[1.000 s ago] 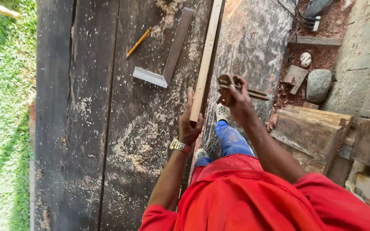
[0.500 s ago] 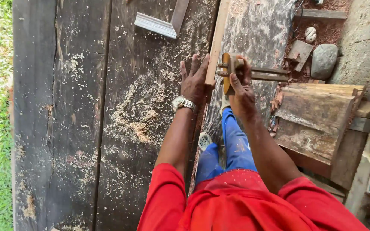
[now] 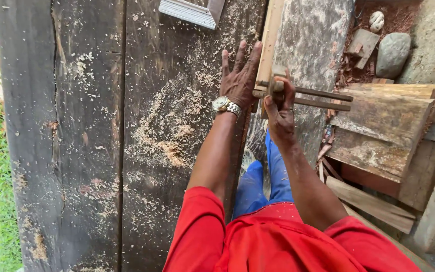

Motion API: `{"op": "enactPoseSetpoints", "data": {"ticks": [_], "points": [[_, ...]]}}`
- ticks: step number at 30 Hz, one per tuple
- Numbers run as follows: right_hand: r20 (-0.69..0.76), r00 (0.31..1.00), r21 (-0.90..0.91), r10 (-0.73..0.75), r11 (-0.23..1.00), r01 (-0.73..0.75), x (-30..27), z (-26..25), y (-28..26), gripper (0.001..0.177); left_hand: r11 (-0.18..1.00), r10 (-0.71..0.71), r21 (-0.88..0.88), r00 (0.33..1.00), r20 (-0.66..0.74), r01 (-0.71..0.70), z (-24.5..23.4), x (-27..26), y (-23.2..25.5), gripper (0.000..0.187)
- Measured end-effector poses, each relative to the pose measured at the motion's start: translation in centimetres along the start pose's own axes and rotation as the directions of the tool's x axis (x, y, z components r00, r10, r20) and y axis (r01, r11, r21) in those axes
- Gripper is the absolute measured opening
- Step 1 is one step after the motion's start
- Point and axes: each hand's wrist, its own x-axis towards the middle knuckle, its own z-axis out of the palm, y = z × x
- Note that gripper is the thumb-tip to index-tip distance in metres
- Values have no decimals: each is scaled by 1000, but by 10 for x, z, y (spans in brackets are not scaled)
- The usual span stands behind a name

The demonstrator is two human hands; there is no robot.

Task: Measuring and marking a piece of wood using a marking gauge and a square at a workbench.

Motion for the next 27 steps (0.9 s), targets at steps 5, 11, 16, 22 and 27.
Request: {"op": "enactPoseSetpoints", "data": {"ticks": [5, 11, 16, 22, 27], "points": [[-32, 997, -100, 72, 992, -75, -11, 8, -17, 46, 998, -63, 12, 981, 182, 62, -14, 2, 6, 145], [-24, 999, -92, 32, 995, -34, -9, 9, -11, 43, 991, 4, 133, 997, 83, -15, -6, 3, 0, 142], [-48, 996, -72, 78, 994, -82, -4, 4, 2, 42, 1000, -5, 0, 996, 85, 5, -8, 4, -1, 137], [-37, 998, -121, 47, 991, -52, 11, 14, -13, 43, 995, -44, -78, 990, 135, 54, -22, 10, 9, 136], [-38, 998, -195, 59, 979, -65, 62, -3, 0, 41, 998, 24, -60, 1000, 10, -23, -16, 9, 5, 130]]}}
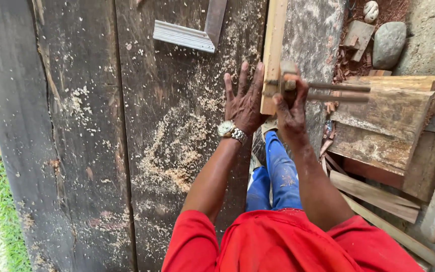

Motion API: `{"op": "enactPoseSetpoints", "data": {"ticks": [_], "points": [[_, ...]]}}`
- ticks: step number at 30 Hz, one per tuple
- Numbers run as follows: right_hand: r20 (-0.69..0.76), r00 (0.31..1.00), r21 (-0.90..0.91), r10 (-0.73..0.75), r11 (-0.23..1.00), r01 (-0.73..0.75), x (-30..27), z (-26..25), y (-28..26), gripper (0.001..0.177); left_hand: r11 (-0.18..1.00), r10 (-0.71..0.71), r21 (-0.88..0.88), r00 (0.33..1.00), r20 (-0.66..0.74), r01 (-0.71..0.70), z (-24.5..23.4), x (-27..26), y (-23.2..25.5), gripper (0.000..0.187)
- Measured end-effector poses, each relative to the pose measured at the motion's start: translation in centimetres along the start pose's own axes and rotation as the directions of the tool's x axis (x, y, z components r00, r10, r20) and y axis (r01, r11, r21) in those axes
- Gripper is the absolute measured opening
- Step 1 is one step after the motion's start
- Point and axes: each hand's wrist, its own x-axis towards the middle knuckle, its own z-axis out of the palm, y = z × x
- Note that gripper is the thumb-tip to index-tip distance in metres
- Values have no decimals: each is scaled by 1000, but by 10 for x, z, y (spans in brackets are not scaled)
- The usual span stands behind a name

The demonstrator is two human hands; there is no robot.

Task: Measuring and marking a piece of wood using a marking gauge and a square at a workbench.

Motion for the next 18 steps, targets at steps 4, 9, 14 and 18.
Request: {"op": "enactPoseSetpoints", "data": {"ticks": [4, 9, 14, 18], "points": [[11, 995, -141, -101, 985, 101, 74, -8, 13, 37, 997, -44, -67, 998, 52, 47, 0, 1, -1, 131], [-3, 997, -150, -73, 986, 72, 135, -13, 8, 42, 997, -75, -20, 982, 176, 80, -30, 11, 9, 128], [39, 991, -69, -128, 989, 130, 223, -26, 25, 46, 999, -50, 3, 985, 168, 50, -17, 7, 2, 117], [47, 980, -2, -194, 981, 194, 278, -31, 27, 50, 998, -48, -45, 990, 132, 55, -10, 9, -1, 116]]}}
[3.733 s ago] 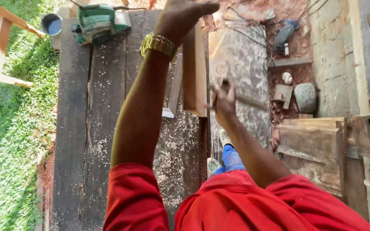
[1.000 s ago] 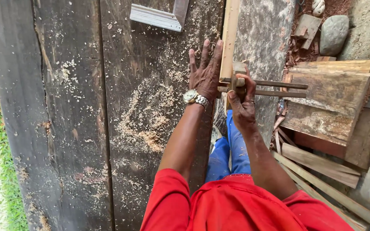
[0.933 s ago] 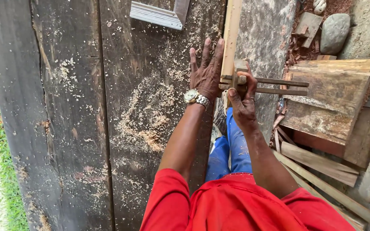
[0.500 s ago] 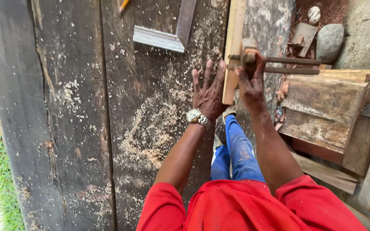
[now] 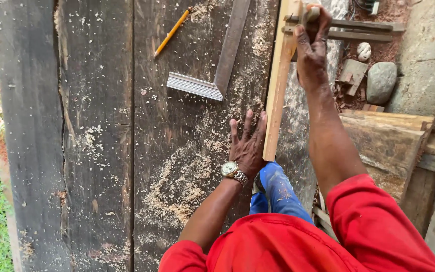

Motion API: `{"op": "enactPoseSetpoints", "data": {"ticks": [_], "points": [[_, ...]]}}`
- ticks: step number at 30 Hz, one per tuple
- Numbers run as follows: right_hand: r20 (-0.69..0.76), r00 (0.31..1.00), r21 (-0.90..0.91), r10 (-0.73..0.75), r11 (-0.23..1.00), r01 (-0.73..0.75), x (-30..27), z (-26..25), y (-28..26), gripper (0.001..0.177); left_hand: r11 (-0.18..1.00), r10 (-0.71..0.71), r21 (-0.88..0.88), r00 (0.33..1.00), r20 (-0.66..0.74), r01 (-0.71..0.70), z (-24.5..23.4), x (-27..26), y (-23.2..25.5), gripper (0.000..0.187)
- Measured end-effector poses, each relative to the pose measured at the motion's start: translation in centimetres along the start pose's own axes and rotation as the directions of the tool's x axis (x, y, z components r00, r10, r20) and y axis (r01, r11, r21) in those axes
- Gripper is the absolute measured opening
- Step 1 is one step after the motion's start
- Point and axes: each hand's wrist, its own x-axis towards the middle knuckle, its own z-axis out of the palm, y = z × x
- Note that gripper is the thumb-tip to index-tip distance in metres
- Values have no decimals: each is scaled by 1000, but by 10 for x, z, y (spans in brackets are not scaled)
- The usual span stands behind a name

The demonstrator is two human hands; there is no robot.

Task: Measuring and marking a piece of wood using a marking gauge and a square at a workbench.

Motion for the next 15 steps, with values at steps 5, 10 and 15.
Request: {"op": "enactPoseSetpoints", "data": {"ticks": [5, 10, 15], "points": [[-44, 996, -62, 78, 995, -80, 56, -9, 1, 57, 998, -9, 65, 1000, 29, 7, 3, -1, -2, 110], [145, 988, -839, 50, 536, 96, 38, -32, 26, 61, 993, -19, 117, 999, 38, 15, -6, -3, 3, 106], [131, 990, -387, -57, 916, 104, -38, -3, -13, 54, 997, -14, 71, 1000, -16, 15, 9, -5, 1, 113]]}}
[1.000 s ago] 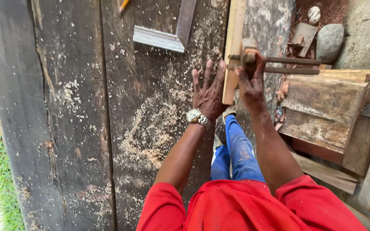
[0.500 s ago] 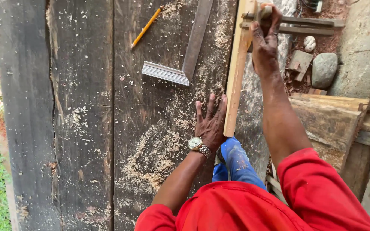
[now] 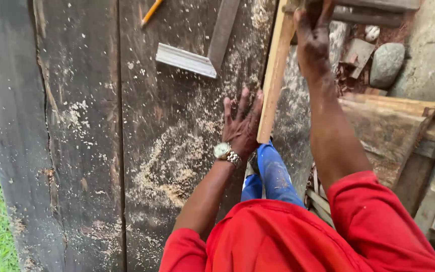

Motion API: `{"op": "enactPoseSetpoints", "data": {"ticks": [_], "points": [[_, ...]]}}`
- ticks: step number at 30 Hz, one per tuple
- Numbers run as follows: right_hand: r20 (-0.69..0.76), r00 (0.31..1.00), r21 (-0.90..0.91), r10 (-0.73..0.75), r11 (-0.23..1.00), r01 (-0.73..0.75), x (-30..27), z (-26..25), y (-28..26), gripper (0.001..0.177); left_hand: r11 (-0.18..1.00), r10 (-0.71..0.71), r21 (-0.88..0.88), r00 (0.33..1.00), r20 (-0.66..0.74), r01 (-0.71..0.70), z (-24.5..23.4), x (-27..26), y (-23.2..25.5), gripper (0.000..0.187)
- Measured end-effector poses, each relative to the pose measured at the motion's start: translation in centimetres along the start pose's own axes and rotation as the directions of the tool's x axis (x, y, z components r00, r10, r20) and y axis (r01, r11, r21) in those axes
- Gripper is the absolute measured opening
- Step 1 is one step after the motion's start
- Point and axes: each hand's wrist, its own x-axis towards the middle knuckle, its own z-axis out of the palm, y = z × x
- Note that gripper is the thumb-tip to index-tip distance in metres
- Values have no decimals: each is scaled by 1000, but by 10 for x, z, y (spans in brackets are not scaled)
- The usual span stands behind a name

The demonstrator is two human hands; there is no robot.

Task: Measuring and marking a piece of wood using a marking gauge and a square at a workbench.

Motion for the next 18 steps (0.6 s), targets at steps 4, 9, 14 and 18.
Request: {"op": "enactPoseSetpoints", "data": {"ticks": [4, 9, 14, 18], "points": [[-39, 988, 243, 149, 961, -135, -73, 20, -34, 37, 991, -2, -133, 1000, -17, -1, -11, 4, 3, 127], [-26, 986, 246, 162, 957, -151, -168, 30, -83, 36, 999, 37, -3, 996, -84, -38, 9, -4, -5, 126], [-8, 970, 314, 242, 922, -227, -238, 41, -111, 42, 994, 105, 31, 982, -156, -101, 21, -5, -11, 124], [-38, 979, 306, 203, 935, -181, -264, 44, -136, 42, 999, 34, -11, 998, -55, -34, 13, -6, -9, 127]]}}
